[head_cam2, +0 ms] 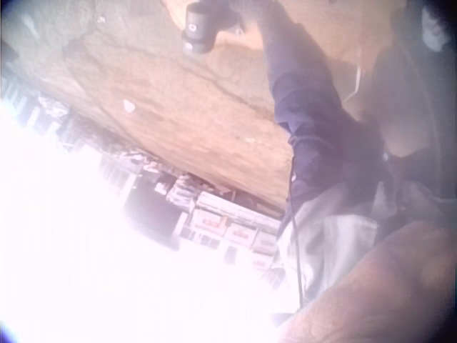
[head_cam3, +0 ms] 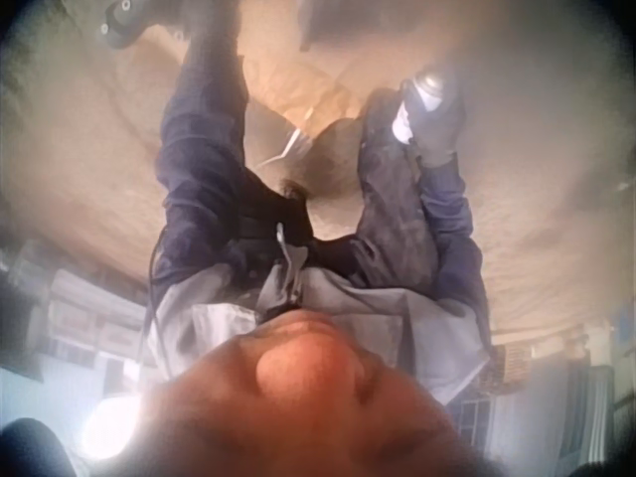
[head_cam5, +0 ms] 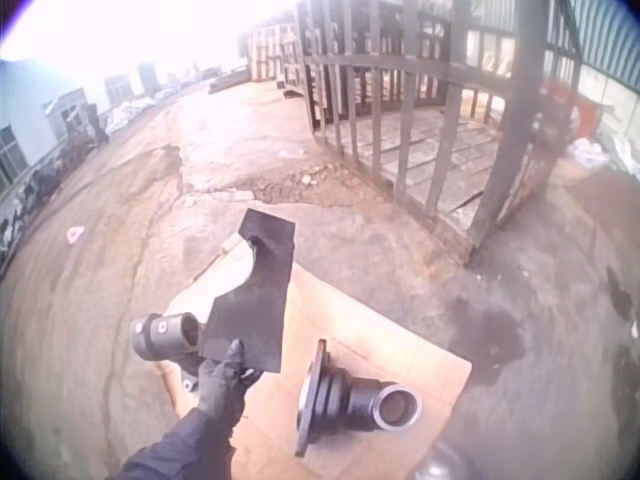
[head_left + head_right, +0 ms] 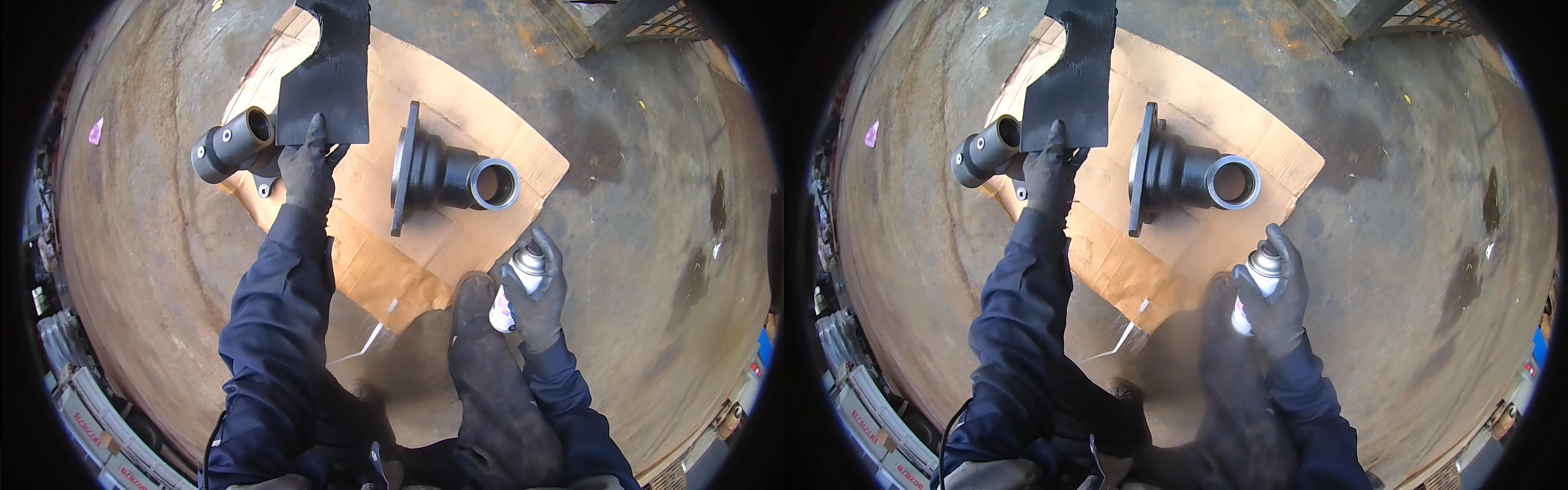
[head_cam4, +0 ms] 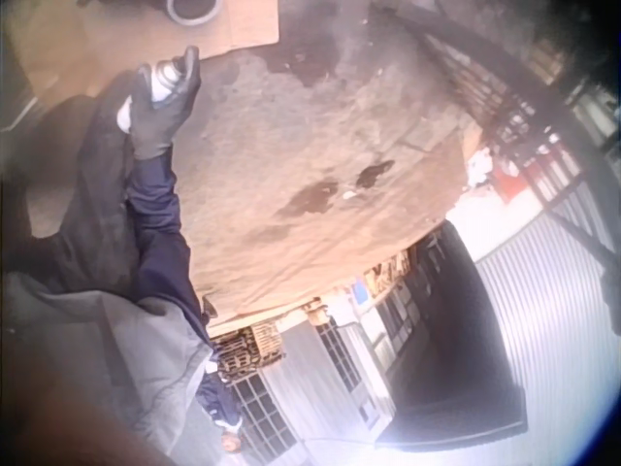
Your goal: The person places two metal pipe fittings and a flat metal piece on a cardboard sheet on the ground. They then use a spray can to apply black paint to each item, rotating them to cover all sides. The person repeats the spraying on the flat piece and the fittings multiple times before setting the can down.
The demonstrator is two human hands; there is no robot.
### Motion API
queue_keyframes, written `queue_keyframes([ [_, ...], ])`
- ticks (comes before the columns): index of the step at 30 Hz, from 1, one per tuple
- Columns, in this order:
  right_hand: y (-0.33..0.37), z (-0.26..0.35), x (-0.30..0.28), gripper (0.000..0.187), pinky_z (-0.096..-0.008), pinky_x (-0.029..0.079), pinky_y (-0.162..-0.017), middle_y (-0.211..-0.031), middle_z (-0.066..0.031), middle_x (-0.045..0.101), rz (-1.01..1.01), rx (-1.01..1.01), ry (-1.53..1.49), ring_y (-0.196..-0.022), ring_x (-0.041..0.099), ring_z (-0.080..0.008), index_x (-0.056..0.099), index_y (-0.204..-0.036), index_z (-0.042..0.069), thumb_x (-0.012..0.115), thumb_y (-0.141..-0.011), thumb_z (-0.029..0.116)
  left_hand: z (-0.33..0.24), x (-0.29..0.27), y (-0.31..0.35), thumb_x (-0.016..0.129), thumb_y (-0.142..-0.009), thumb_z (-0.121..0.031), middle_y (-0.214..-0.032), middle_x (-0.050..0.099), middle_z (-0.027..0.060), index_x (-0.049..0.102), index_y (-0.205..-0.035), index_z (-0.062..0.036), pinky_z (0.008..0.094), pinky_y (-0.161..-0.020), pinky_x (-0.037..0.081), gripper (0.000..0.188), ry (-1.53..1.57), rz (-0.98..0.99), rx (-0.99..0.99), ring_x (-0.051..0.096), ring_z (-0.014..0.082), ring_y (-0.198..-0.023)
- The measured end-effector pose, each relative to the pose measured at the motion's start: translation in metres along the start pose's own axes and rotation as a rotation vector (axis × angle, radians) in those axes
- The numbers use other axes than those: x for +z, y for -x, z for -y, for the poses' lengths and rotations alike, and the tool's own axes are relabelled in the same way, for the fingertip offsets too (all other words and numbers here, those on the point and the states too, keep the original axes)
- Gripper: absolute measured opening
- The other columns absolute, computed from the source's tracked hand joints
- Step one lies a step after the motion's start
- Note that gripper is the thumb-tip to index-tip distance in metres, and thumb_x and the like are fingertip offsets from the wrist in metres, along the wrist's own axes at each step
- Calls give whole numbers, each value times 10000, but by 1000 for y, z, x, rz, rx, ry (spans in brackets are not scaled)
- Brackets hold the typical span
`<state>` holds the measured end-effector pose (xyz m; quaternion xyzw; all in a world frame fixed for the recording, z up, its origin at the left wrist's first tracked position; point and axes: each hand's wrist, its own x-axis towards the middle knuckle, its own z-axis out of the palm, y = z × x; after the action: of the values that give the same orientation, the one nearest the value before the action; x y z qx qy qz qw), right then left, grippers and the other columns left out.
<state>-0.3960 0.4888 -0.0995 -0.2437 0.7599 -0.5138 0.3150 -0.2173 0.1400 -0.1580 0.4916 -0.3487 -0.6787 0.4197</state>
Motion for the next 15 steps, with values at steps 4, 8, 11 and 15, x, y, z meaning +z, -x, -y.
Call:
queue_keyframes([
  [4,6,-9,-4,753,-357,541,-1055,-1349,-132,636,-8,-22,43,-1217,636,-197,492,-1575,-21,831,-902,-11,4,4,16,717,-1083,-238,-1316,665,139,557,-1456,33,487,-1053,601,488,-149,-81,-204,690,313,-1260],
  [8,12,-17,-9,743,-352,547,-1044,-1305,-115,641,0,108,-101,-1172,652,-183,485,-1576,-15,799,-904,-50,18,18,96,708,-1077,-149,-1293,681,98,600,-1446,17,332,-943,604,418,-241,-62,155,700,200,-1155],
  [11,13,-23,-14,724,-345,571,-1001,-1271,-101,649,-22,109,-114,-1118,668,-168,482,-1575,-8,774,-914,-58,26,39,155,717,-1062,-95,-1202,718,69,676,-1361,11,296,-848,591,320,-246,210,62,715,141,-996],
  [15,12,-30,-17,758,-331,586,-978,-1280,-92,631,-61,129,-118,-1116,662,-166,455,-1605,43,744,-915,-77,38,76,191,773,-994,-46,-1155,745,104,716,-1306,-2,284,-715,596,321,-651,532,216,735,135,-834],
])
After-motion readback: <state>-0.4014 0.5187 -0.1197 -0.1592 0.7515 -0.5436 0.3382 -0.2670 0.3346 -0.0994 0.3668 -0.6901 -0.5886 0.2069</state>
